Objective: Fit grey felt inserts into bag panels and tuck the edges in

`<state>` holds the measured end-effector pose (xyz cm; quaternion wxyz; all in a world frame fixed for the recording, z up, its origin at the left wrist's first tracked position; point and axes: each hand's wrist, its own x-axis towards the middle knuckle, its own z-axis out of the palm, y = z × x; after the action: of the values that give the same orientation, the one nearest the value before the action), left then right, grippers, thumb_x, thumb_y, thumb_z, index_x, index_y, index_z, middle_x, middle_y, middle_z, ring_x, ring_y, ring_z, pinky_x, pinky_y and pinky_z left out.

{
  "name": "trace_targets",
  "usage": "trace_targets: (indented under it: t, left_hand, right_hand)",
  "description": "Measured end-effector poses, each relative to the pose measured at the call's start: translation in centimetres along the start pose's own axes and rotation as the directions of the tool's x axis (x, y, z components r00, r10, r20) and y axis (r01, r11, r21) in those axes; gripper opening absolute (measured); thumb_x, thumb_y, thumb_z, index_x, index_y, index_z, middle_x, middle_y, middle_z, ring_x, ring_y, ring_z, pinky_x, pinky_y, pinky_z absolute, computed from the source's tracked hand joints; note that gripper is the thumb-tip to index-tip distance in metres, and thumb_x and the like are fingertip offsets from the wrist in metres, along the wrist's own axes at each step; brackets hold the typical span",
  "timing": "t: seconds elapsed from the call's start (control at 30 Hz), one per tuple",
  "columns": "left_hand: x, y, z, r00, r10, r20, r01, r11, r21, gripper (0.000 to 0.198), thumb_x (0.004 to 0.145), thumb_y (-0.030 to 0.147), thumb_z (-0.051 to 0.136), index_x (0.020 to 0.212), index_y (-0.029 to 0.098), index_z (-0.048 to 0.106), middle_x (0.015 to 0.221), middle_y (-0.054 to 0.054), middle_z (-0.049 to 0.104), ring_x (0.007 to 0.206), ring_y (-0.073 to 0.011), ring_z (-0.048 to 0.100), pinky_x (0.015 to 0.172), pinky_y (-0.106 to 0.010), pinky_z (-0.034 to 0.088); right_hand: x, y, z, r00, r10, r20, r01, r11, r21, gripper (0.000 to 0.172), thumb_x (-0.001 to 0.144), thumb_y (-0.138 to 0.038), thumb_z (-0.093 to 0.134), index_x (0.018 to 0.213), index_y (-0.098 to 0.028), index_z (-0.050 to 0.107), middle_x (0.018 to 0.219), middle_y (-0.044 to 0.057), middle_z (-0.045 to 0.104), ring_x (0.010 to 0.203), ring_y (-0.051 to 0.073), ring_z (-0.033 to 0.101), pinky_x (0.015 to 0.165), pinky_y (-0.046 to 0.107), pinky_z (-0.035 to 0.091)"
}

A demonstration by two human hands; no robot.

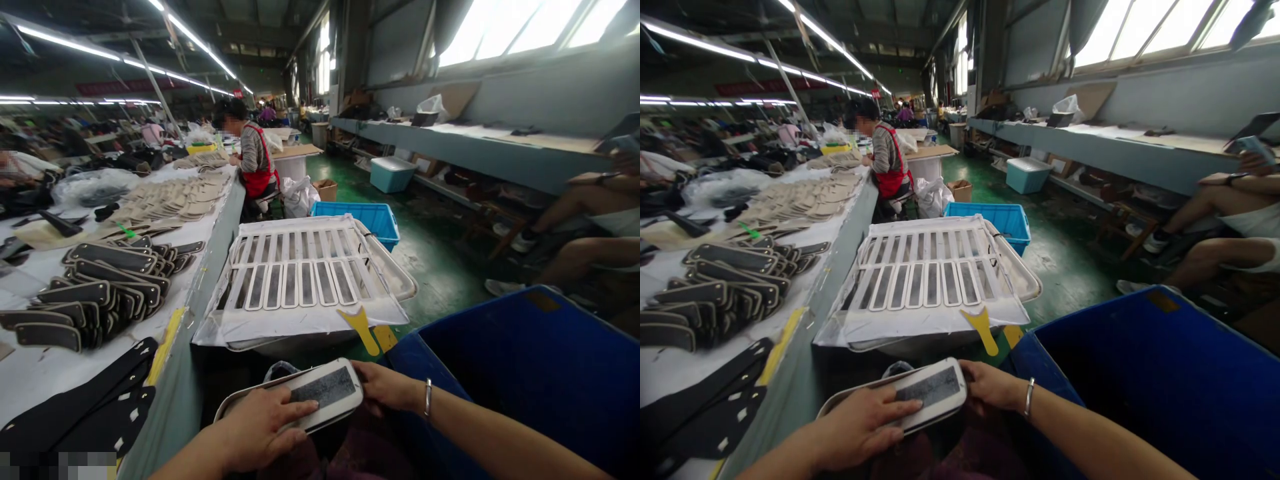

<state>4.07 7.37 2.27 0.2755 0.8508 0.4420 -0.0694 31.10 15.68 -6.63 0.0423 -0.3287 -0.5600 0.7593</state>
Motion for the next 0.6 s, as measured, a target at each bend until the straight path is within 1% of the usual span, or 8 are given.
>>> trace_targets:
  t: [0.07, 0.1, 0.13, 0.2, 0.27, 0.37, 0.5, 0.6]
  left_hand:
    - [-0.1, -0.1, 0.3, 1.000, -0.004, 0.006, 0.004, 1.000, 0.000, 0.047, 0.088, 0.051, 0.037, 0.134, 0.040, 0.036, 0.103, -0.004, 0.056, 0.088, -0.0222, 0.058, 0.079, -0.034, 0.046]
    - [-0.1, -0.1, 0.4, 1.000, -0.006, 0.007, 0.006, 1.000, 0.004, 0.049, 0.087, 0.053, 0.039, 0.134, 0.040, 0.036, 0.102, -0.004, 0.056, 0.087, -0.0223, 0.058, 0.078, -0.034, 0.046]
    - [-0.2, -0.1, 0.6, 1.000, -0.010, 0.007, 0.010, 1.000, 0.011, 0.051, 0.085, 0.054, 0.041, 0.134, 0.041, 0.036, 0.100, -0.004, 0.056, 0.086, -0.0224, 0.058, 0.077, -0.034, 0.046]
    - [-0.3, -0.1, 0.8, 1.000, -0.022, 0.007, 0.022, 0.999, 0.029, 0.056, 0.081, 0.059, 0.045, 0.134, 0.042, 0.035, 0.098, -0.004, 0.056, 0.083, -0.0228, 0.058, 0.073, -0.033, 0.046]
    - [-0.3, 0.1, 1.0, 0.999, -0.037, 0.008, 0.037, 0.998, 0.041, 0.061, 0.077, 0.063, 0.048, 0.134, 0.043, 0.035, 0.097, -0.004, 0.056, 0.082, -0.0233, 0.058, 0.071, -0.033, 0.047]
    - [-0.4, 0.2, 1.1, 0.998, -0.060, 0.005, 0.060, 0.997, 0.049, 0.068, 0.072, 0.066, 0.053, 0.133, 0.043, 0.035, 0.097, -0.004, 0.056, 0.081, -0.0238, 0.059, 0.071, -0.034, 0.047]
    - [-0.2, 0.3, 1.1, 0.998, -0.066, -0.014, 0.066, 0.997, 0.048, 0.074, 0.067, 0.066, 0.059, 0.134, 0.042, 0.035, 0.097, -0.004, 0.056, 0.082, -0.0244, 0.059, 0.072, -0.035, 0.049]
    - [-0.2, 0.3, 0.9, 0.998, -0.054, -0.010, 0.055, 0.998, 0.041, 0.077, 0.065, 0.063, 0.063, 0.134, 0.042, 0.036, 0.100, -0.004, 0.056, 0.083, -0.0249, 0.059, 0.073, -0.035, 0.050]
  right_hand:
    - [0.0, 0.1, 0.1, 0.998, -0.013, -0.057, 0.015, 0.999, 0.035, 0.054, 0.074, -0.027, 0.059, 0.124, -0.015, 0.045, 0.065, -0.004, 0.052, 0.038, 0.003, 0.037, 0.035, 0.013, 0.032]
    - [0.0, 0.0, 0.1, 0.996, -0.030, -0.087, 0.030, 1.000, 0.002, 0.049, 0.076, -0.027, 0.056, 0.123, -0.015, 0.047, 0.065, -0.004, 0.052, 0.039, 0.003, 0.037, 0.038, 0.014, 0.034]
    - [0.1, -0.3, 0.1, 0.991, -0.068, -0.115, 0.061, 0.996, -0.067, 0.045, 0.078, -0.026, 0.054, 0.121, -0.015, 0.050, 0.067, -0.003, 0.055, 0.043, 0.005, 0.042, 0.044, 0.016, 0.040]
    - [0.3, -1.2, 0.0, 0.973, -0.191, -0.132, 0.151, 0.952, -0.268, 0.038, 0.079, -0.024, 0.052, 0.116, -0.015, 0.056, 0.079, 0.002, 0.062, 0.064, 0.010, 0.056, 0.067, 0.023, 0.049]
    - [0.5, -2.1, -0.2, 0.956, -0.277, -0.091, 0.213, 0.877, -0.430, 0.034, 0.080, -0.021, 0.051, 0.112, -0.016, 0.060, 0.092, 0.005, 0.065, 0.085, 0.017, 0.060, 0.083, 0.029, 0.046]
    - [0.7, -2.8, -0.4, 0.952, -0.302, -0.049, 0.238, 0.832, -0.502, 0.031, 0.084, -0.021, 0.045, 0.110, -0.016, 0.061, 0.094, 0.006, 0.066, 0.088, 0.019, 0.061, 0.080, 0.029, 0.047]
    - [0.4, -2.9, -0.2, 0.929, -0.364, -0.072, 0.268, 0.792, -0.549, 0.030, 0.085, -0.021, 0.043, 0.107, -0.014, 0.062, 0.091, 0.005, 0.066, 0.083, 0.018, 0.062, 0.076, 0.026, 0.046]
    - [-0.3, -4.0, 0.0, 0.931, -0.358, -0.071, 0.250, 0.767, -0.591, 0.026, 0.086, -0.022, 0.043, 0.099, -0.014, 0.063, 0.085, 0.004, 0.065, 0.080, 0.016, 0.060, 0.072, 0.023, 0.045]
